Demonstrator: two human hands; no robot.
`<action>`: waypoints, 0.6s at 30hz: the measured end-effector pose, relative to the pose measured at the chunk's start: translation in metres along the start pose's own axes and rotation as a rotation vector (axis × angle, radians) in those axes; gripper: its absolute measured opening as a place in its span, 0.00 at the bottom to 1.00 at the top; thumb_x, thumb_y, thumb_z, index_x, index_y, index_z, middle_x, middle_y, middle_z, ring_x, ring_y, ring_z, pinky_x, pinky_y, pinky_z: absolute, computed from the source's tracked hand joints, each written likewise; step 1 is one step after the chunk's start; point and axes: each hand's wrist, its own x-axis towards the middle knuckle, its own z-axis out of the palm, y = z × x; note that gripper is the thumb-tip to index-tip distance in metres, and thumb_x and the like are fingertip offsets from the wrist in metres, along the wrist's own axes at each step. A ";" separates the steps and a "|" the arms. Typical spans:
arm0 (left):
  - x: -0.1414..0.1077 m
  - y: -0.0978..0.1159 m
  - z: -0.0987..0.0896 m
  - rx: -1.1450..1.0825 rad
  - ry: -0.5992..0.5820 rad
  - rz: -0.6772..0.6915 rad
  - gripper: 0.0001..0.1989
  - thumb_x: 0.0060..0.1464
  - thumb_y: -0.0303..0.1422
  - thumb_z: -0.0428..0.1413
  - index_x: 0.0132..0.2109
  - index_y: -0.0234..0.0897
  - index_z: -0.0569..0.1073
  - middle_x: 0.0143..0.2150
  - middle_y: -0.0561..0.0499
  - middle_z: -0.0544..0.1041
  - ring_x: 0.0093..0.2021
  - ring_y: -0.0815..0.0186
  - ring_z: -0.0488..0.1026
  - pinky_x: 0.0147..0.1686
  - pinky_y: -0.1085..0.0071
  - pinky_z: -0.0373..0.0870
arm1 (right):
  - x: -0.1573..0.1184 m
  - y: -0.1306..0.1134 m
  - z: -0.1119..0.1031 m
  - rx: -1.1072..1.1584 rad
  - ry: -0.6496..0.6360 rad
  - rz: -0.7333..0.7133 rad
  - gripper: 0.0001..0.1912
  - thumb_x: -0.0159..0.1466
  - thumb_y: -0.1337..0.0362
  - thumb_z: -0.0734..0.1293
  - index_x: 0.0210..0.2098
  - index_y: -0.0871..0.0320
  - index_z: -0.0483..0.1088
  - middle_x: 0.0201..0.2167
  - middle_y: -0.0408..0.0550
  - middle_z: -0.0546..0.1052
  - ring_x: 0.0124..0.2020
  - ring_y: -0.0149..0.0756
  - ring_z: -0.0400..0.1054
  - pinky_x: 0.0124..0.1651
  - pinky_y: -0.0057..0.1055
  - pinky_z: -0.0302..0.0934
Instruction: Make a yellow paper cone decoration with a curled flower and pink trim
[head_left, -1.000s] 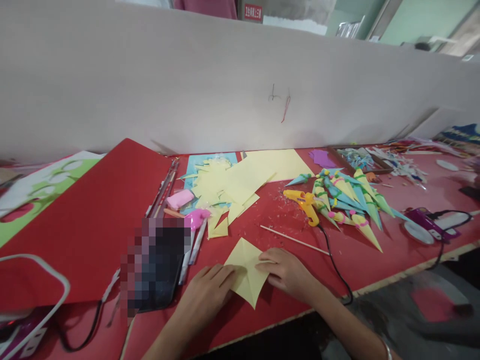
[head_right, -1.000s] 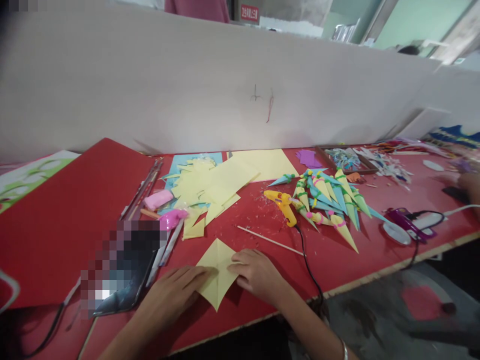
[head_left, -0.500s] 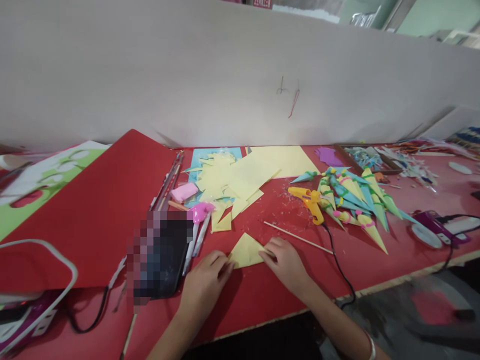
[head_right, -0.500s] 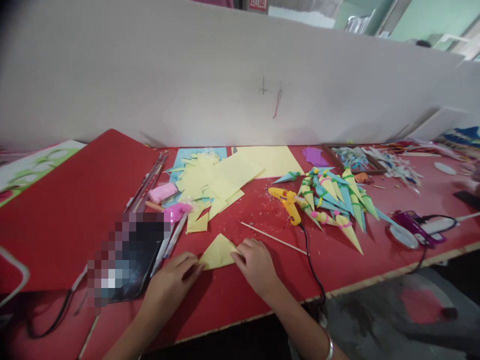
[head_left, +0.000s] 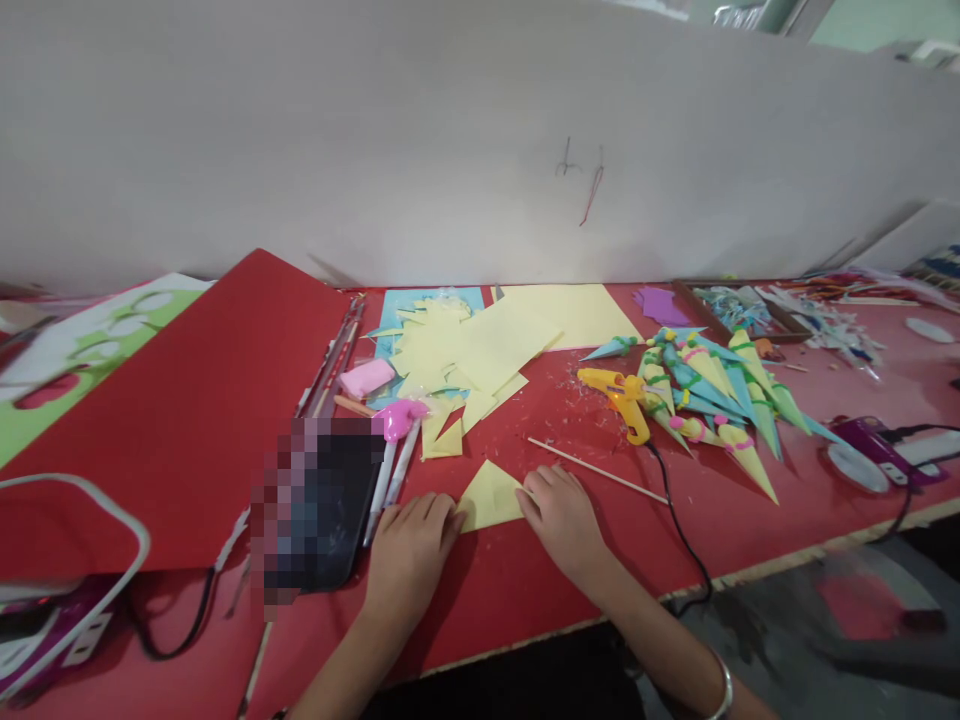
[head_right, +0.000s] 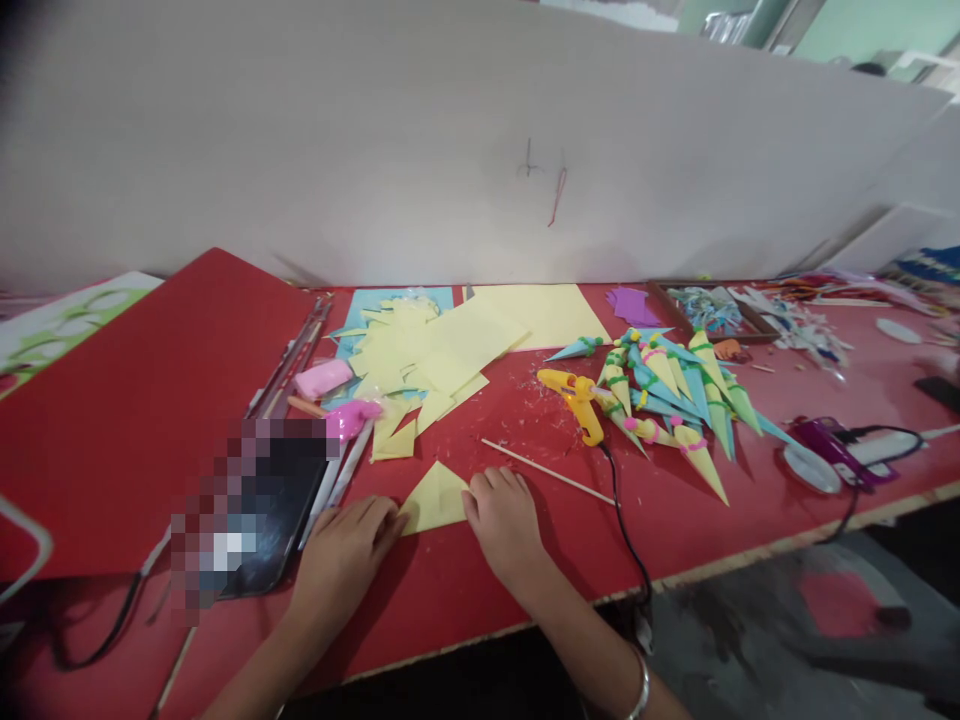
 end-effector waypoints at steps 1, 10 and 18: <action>0.000 0.000 0.000 -0.010 -0.001 -0.001 0.12 0.58 0.32 0.44 0.30 0.37 0.68 0.28 0.50 0.75 0.29 0.62 0.71 0.31 0.66 0.58 | 0.000 0.000 0.000 -0.008 -0.003 0.003 0.10 0.61 0.67 0.60 0.24 0.58 0.63 0.25 0.46 0.70 0.30 0.37 0.63 0.33 0.31 0.50; 0.004 -0.003 0.000 -0.065 -0.035 0.018 0.09 0.57 0.32 0.46 0.31 0.36 0.67 0.27 0.52 0.75 0.28 0.63 0.71 0.31 0.67 0.57 | 0.000 -0.005 0.001 -0.054 -0.002 0.033 0.09 0.61 0.69 0.59 0.24 0.58 0.64 0.26 0.47 0.71 0.31 0.38 0.63 0.34 0.32 0.49; 0.007 -0.017 -0.002 0.082 -0.062 0.308 0.17 0.55 0.22 0.44 0.50 0.43 0.64 0.38 0.50 0.72 0.36 0.62 0.70 0.37 0.64 0.58 | -0.001 -0.006 0.003 -0.118 0.014 0.045 0.08 0.61 0.68 0.60 0.25 0.58 0.66 0.27 0.46 0.71 0.32 0.38 0.64 0.34 0.32 0.49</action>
